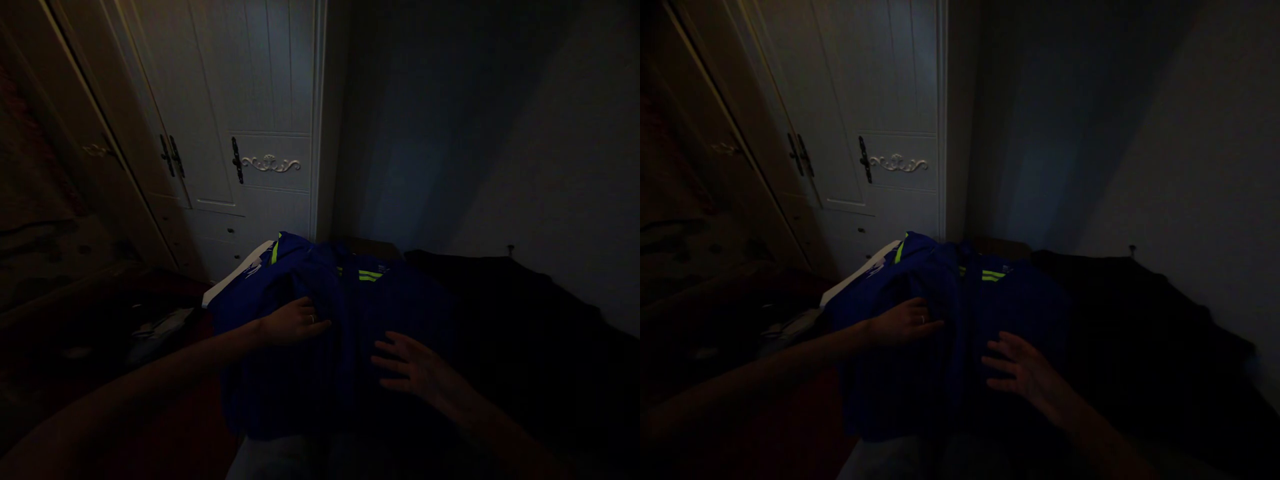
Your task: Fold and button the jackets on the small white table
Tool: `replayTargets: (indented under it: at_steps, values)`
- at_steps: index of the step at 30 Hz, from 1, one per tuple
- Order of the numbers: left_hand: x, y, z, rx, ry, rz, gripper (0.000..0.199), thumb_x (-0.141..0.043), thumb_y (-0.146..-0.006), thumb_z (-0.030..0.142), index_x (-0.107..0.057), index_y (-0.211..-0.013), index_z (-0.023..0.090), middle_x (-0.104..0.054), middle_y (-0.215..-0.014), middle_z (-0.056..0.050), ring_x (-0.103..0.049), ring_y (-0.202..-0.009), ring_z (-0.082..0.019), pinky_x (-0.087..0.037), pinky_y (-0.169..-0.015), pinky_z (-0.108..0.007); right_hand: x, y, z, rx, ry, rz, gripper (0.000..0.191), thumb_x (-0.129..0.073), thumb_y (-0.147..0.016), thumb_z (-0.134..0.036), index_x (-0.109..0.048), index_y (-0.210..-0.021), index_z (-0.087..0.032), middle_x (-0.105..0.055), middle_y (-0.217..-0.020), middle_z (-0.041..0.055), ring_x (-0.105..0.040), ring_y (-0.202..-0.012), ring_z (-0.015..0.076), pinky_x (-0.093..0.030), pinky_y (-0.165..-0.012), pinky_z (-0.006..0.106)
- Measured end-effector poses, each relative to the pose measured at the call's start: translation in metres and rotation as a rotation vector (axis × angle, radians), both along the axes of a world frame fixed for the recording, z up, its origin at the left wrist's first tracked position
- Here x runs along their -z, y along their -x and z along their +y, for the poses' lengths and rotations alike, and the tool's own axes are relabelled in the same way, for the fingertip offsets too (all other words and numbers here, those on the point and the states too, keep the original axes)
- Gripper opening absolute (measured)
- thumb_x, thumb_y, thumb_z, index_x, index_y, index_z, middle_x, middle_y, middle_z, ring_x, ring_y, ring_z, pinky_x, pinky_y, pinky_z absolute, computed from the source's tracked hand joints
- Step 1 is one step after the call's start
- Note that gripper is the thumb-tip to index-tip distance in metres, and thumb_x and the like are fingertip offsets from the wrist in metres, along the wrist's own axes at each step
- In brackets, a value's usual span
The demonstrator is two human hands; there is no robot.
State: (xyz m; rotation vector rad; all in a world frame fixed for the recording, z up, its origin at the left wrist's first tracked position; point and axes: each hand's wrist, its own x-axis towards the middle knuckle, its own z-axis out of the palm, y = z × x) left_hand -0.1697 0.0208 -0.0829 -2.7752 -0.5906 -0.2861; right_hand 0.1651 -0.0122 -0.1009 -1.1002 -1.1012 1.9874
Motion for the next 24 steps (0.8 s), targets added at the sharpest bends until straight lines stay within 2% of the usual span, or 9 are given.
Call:
replayTargets:
  at_steps: [4, 6, 8, 11, 15, 17, 19, 22, 24]
  values:
    - [-0.025, 0.006, 0.002, -0.02, 0.146, -0.04, 0.062, -0.053, -0.089, 0.037, -0.038, -0.145, 0.015, -0.068, -0.105, -0.013, -0.062, -0.096, -0.024, -0.042, -0.093, -0.041, 0.013, 0.022, -0.007, -0.031, -0.075, -0.217, 0.088, -0.083, -0.062, -0.05, -0.04, -0.134, -0.024, -0.047, -0.141, 0.0171, -0.059, -0.118, 0.0285, -0.054, -0.086, 0.042]
    - [-0.037, 0.01, 0.01, -0.169, 0.159, -0.093, 0.053, -0.049, -0.09, 0.035, -0.046, -0.139, 0.016, -0.066, -0.108, -0.013, -0.06, -0.1, -0.026, -0.042, -0.093, -0.043, 0.018, 0.036, -0.01, -0.052, -0.172, -0.405, 0.086, -0.082, -0.06, -0.051, -0.044, -0.13, -0.02, -0.053, -0.131, 0.0172, -0.063, -0.106, 0.0265, -0.053, -0.081, 0.039]
    - [-0.043, 0.018, 0.023, -0.415, 0.138, -0.159, 0.043, -0.046, -0.09, 0.029, -0.056, -0.13, 0.017, -0.063, -0.116, -0.015, -0.057, -0.107, -0.029, -0.041, -0.096, -0.045, 0.021, 0.048, -0.016, -0.07, -0.324, -0.59, 0.079, -0.078, -0.064, -0.052, -0.047, -0.126, -0.016, -0.059, -0.121, 0.0167, -0.065, -0.095, 0.0244, -0.052, -0.079, 0.038]
    - [-0.039, 0.036, 0.041, -0.733, 0.23, -0.222, 0.049, -0.057, -0.083, 0.031, -0.056, -0.129, 0.014, -0.057, -0.129, -0.018, -0.055, -0.115, -0.033, -0.042, -0.099, -0.046, 0.027, 0.06, -0.026, -0.105, -0.499, -0.837, 0.064, -0.072, -0.073, -0.051, -0.052, -0.123, -0.015, -0.064, -0.115, 0.0161, -0.064, -0.098, 0.027, -0.049, -0.084, 0.038]
    - [-0.024, 0.055, 0.05, -0.822, 0.422, -0.304, 0.054, -0.061, -0.079, 0.033, -0.056, -0.129, 0.014, -0.061, -0.126, -0.016, -0.057, -0.114, -0.031, -0.044, -0.099, -0.041, 0.045, 0.072, -0.033, -0.096, -0.651, -1.049, 0.028, -0.061, -0.083, -0.038, -0.063, -0.103, -0.018, -0.068, -0.107, 0.0148, -0.064, -0.103, 0.0301, -0.046, -0.089, 0.038]
    - [-0.021, 0.062, 0.051, -0.853, 0.461, -0.423, 0.042, -0.056, -0.079, 0.026, -0.063, -0.12, 0.017, -0.066, -0.12, -0.012, -0.06, -0.111, -0.028, -0.045, -0.099, -0.039, 0.053, 0.075, -0.033, -0.097, -0.659, -1.03, 0.022, -0.055, -0.085, -0.035, -0.066, -0.09, -0.017, -0.07, -0.094, 0.0125, -0.066, -0.092, 0.0284, -0.047, -0.084, 0.037]
    - [-0.022, 0.069, 0.054, -0.927, 0.514, -0.58, 0.036, -0.051, -0.075, 0.016, -0.068, -0.107, 0.018, -0.07, -0.112, -0.008, -0.063, -0.106, -0.025, -0.046, -0.098, -0.035, 0.054, 0.068, -0.029, -0.094, -0.607, -0.853, 0.028, -0.054, -0.085, -0.041, -0.066, -0.086, -0.016, -0.071, -0.089, 0.0097, -0.066, -0.085, 0.0266, -0.049, -0.08, 0.036]
    - [-0.023, 0.083, 0.061, -1.064, 0.559, -0.759, 0.04, -0.048, -0.064, 0.01, -0.069, -0.098, 0.018, -0.072, -0.103, -0.006, -0.066, -0.099, -0.023, -0.051, -0.09, -0.032, 0.041, 0.041, -0.021, 0.072, -0.449, -0.547, 0.052, -0.055, -0.081, -0.06, -0.066, -0.107, -0.017, -0.07, -0.108, 0.0101, -0.066, -0.098, 0.0286, -0.052, -0.084, 0.038]
    - [-0.02, 0.091, 0.065, -1.129, 0.579, -0.805, 0.04, -0.048, -0.06, 0.011, -0.069, -0.093, 0.016, -0.073, -0.096, -0.005, -0.067, -0.091, -0.024, -0.054, -0.081, -0.031, 0.032, 0.017, -0.016, 0.227, -0.346, -0.527, 0.066, -0.052, -0.08, -0.069, -0.06, -0.123, -0.021, -0.066, -0.121, 0.0123, -0.062, -0.112, 0.0309, -0.052, -0.089, 0.042]
